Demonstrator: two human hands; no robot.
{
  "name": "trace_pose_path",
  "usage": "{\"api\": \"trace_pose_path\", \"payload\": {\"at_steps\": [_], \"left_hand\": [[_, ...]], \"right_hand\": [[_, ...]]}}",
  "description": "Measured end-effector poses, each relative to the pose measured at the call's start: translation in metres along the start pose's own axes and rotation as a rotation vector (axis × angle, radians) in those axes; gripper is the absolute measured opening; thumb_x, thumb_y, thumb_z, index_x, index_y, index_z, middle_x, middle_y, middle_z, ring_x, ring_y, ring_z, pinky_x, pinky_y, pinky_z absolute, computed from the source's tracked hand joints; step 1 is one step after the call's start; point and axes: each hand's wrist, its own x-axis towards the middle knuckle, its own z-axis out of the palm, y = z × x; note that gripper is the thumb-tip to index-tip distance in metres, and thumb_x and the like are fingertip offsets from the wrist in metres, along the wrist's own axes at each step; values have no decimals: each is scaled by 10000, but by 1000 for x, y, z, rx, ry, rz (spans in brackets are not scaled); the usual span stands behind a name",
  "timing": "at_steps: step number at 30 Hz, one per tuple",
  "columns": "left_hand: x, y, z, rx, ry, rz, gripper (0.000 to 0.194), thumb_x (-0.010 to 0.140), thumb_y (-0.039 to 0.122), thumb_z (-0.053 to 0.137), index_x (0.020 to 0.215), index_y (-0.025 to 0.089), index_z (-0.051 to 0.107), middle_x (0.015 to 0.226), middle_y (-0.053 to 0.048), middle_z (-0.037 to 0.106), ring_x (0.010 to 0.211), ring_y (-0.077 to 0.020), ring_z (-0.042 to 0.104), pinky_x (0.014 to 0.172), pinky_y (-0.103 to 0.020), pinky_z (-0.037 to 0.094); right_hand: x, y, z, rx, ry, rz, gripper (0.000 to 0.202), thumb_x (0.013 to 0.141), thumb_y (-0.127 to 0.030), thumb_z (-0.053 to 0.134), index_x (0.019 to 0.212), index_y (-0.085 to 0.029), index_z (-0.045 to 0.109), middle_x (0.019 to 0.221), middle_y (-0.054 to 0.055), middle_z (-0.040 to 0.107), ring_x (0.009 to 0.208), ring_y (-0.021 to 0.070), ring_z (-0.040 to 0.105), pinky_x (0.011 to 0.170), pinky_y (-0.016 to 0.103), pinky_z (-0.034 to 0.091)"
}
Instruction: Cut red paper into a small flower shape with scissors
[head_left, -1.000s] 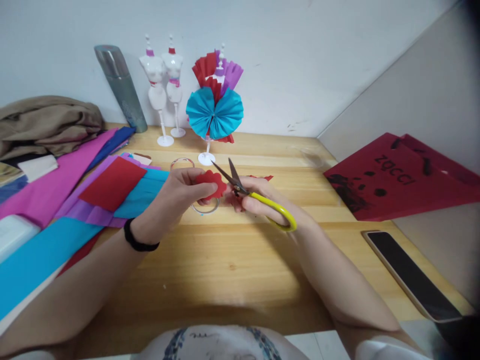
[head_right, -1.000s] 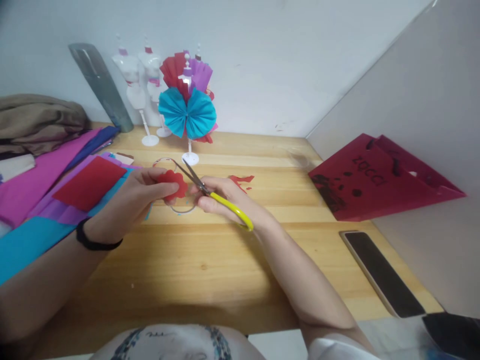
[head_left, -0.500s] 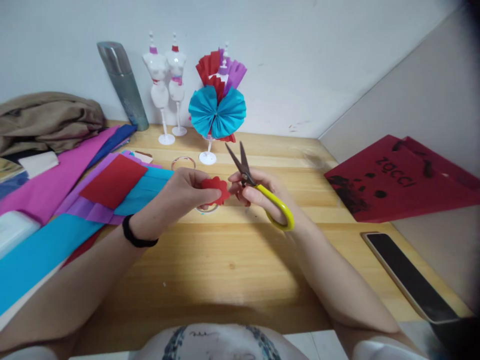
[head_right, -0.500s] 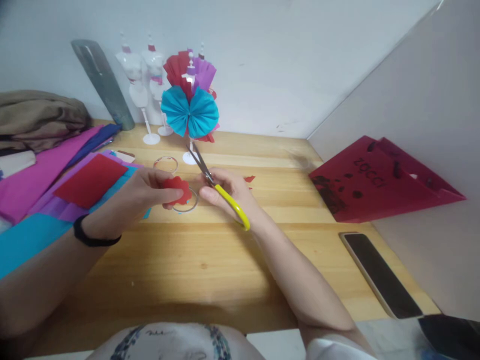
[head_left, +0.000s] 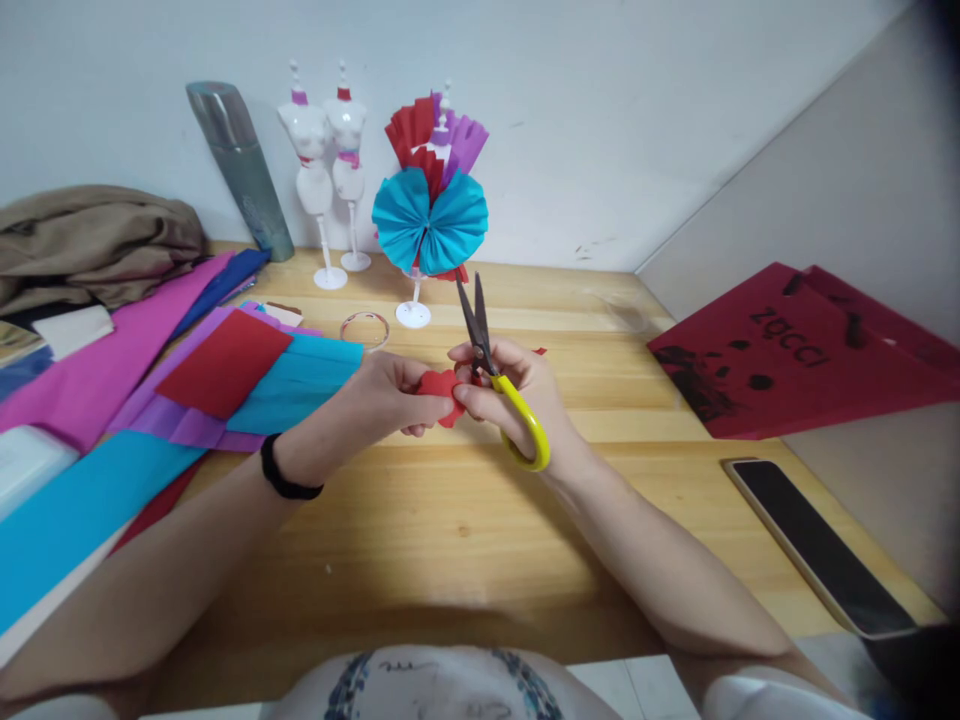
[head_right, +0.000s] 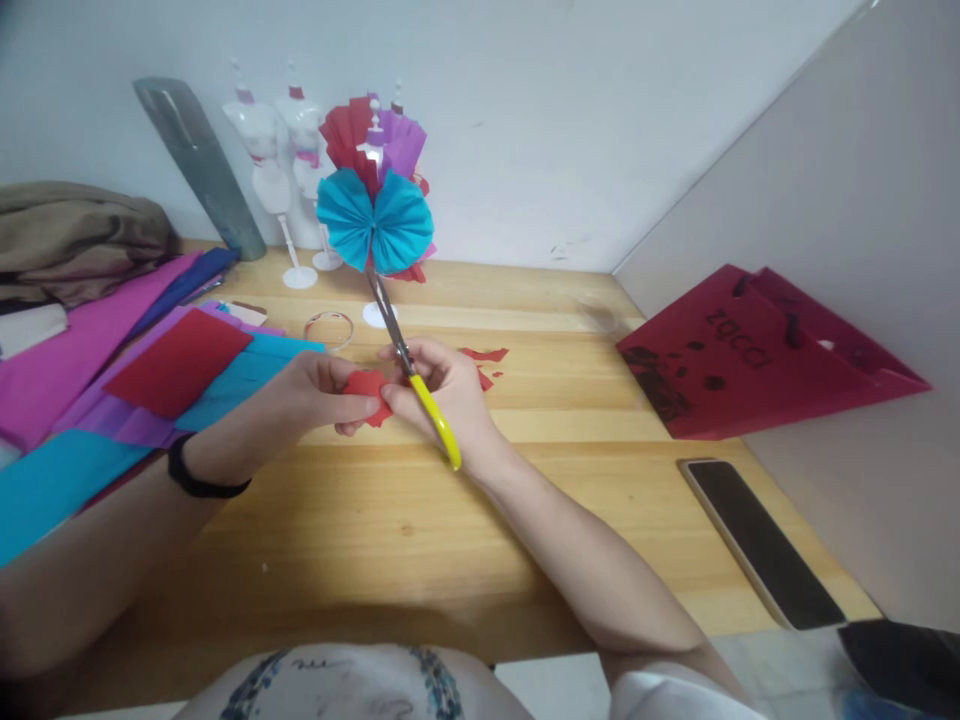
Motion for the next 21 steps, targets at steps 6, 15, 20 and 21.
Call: {"api": "trace_pose_path", "payload": {"at_steps": [6, 15, 20, 21], "left_hand": [[8, -16, 3, -167, 40, 112, 193, 649, 360, 874, 687, 187, 797, 633, -27, 708, 577, -127, 554, 557, -258, 408], [14, -31, 5, -248, 139, 158, 208, 657, 342, 855, 595, 197, 718, 521, -8, 643, 501, -120, 545, 514, -254, 397], [14, -28, 7, -141, 132, 129, 194, 635, 325, 794, 552, 188, 685, 522, -8, 637, 521, -109, 532, 520, -247, 363], [14, -29, 7, -124, 124, 123, 203, 631, 328, 789, 541, 189, 670, 524, -9, 636, 529, -110, 530, 523, -248, 358]], "right_hand": [[1, 0, 4, 106, 137, 20, 361, 682, -297, 894, 984, -236, 707, 671, -91, 597, 529, 94, 505, 540, 269, 435], [1, 6, 4, 148, 102, 9, 399, 698, -334, 943, 1019, -239, 727, 706, -76, 630, 531, 101, 514, 535, 278, 431], [1, 3, 4, 141, 61, 5, 375, 685, -275, 934, 995, -240, 727, 735, -61, 650, 598, 113, 540, 599, 295, 459], [1, 3, 4, 136, 54, 11, 350, 689, -266, 922, 975, -237, 722, 720, -66, 636, 592, 111, 532, 603, 296, 456]]}}
